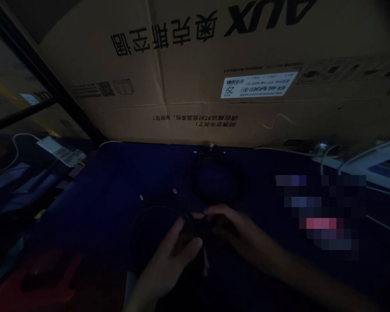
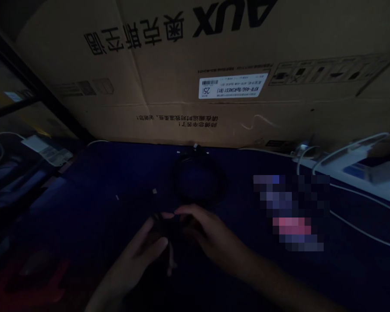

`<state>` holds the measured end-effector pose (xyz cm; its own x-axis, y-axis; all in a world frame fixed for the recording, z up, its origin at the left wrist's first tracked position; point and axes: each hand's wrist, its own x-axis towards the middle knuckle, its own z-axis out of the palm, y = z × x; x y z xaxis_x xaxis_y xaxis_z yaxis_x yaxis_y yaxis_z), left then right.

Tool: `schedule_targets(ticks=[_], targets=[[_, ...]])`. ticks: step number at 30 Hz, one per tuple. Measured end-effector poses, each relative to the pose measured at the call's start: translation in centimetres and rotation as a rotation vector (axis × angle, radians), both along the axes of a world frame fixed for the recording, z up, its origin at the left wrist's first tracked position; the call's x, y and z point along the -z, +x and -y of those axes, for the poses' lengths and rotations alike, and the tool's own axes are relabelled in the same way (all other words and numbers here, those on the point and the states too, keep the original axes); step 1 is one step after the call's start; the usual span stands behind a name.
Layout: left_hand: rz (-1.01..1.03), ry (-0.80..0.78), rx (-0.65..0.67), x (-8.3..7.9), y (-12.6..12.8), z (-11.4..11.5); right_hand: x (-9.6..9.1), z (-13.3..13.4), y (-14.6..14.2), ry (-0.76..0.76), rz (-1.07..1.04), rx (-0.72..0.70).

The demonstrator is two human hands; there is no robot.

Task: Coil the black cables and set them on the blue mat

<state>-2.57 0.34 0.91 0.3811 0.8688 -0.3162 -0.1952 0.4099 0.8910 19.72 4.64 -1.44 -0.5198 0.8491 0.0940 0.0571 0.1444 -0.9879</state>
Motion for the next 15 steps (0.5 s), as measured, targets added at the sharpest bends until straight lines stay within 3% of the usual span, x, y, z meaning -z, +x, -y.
schedule_targets(ticks=[3, 6, 10, 15], targets=[[0.0, -0.021, -0.008, 0.1, 0.0, 0.0, 0.1, -0.5, 0.3, 0.527, 0.141, 0.114], [0.037, -0.023, -0.01, 0.1, 0.1, 0.0, -0.5, -0.7, 0.5, 0.799, 0.172, 0.135], [0.037, -0.023, -0.013, 0.0, 0.1, 0.0, -1.2, -0.7, 0.7, 0.931, 0.219, 0.097], [0.028, -0.017, -0.03, -0.3, 0.2, 0.0, -1.3, -0.2, 0.6, 0.861, 0.287, 0.054]])
